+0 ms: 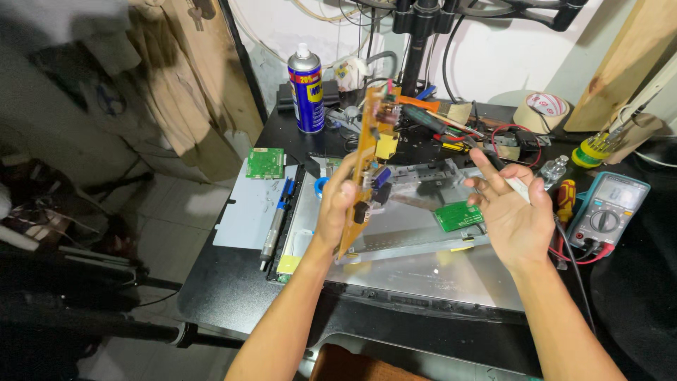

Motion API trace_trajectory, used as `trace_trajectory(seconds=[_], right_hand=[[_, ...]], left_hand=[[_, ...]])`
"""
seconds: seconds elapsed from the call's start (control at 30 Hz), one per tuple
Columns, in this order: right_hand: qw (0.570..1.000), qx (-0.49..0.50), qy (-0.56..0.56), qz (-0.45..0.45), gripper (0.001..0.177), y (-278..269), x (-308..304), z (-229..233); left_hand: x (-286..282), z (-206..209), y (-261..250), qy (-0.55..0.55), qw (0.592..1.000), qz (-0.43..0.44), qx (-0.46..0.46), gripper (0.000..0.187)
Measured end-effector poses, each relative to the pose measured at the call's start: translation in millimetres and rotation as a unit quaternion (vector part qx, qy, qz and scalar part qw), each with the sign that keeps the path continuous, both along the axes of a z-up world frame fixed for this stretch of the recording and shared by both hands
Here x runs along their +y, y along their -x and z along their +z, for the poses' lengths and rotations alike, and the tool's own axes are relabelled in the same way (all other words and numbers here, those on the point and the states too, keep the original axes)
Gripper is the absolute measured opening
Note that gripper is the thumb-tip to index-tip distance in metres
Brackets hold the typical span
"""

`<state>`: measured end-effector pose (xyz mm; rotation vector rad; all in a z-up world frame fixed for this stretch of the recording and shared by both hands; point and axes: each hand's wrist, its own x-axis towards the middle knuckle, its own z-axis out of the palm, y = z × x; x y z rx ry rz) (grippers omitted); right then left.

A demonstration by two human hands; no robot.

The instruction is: The person repairs a circuit board by using a soldering iron and a desoldering pump to remove and reattach components. The person holds the circuit board, uses tweezers to handle small parts, and applies the soldering iron to the board while using the desoldering pump.

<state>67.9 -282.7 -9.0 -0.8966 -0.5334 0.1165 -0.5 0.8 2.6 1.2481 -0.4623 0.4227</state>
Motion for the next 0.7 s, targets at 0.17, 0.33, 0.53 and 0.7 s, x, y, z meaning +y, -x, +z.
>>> trace_trajectory(seconds=[0.17, 0.33, 0.53, 0.7], right_hand=[[0.999, 0.004, -0.016, -0.033, 0.031, -9.5, -6.4, -11.6], [0.967, -0.073, 0.041, -0.239, 0.032, -22.9, -23.6, -22.7], [0.92, -0.202, 0.101, -0.319, 0.043, -16.3, -29.1, -18.3], [0.914, -0.212, 0.145, -0.314, 0.052, 3.2, -9.2, -17.2]], left_hand=[[-2.8, 19.0, 15.1, -0.279, 0.924, 0.225, -0.132, 0.073], [-10.3, 26.6, 16.0, -0.385, 0.877, 0.244, -0.153, 0.078], [-9.9, 11.5, 4.2, -0.48, 0.839, 0.211, -0.145, 0.073], [-13.7, 4.6, -7.6, -0.534, 0.803, 0.202, -0.168, 0.067]])
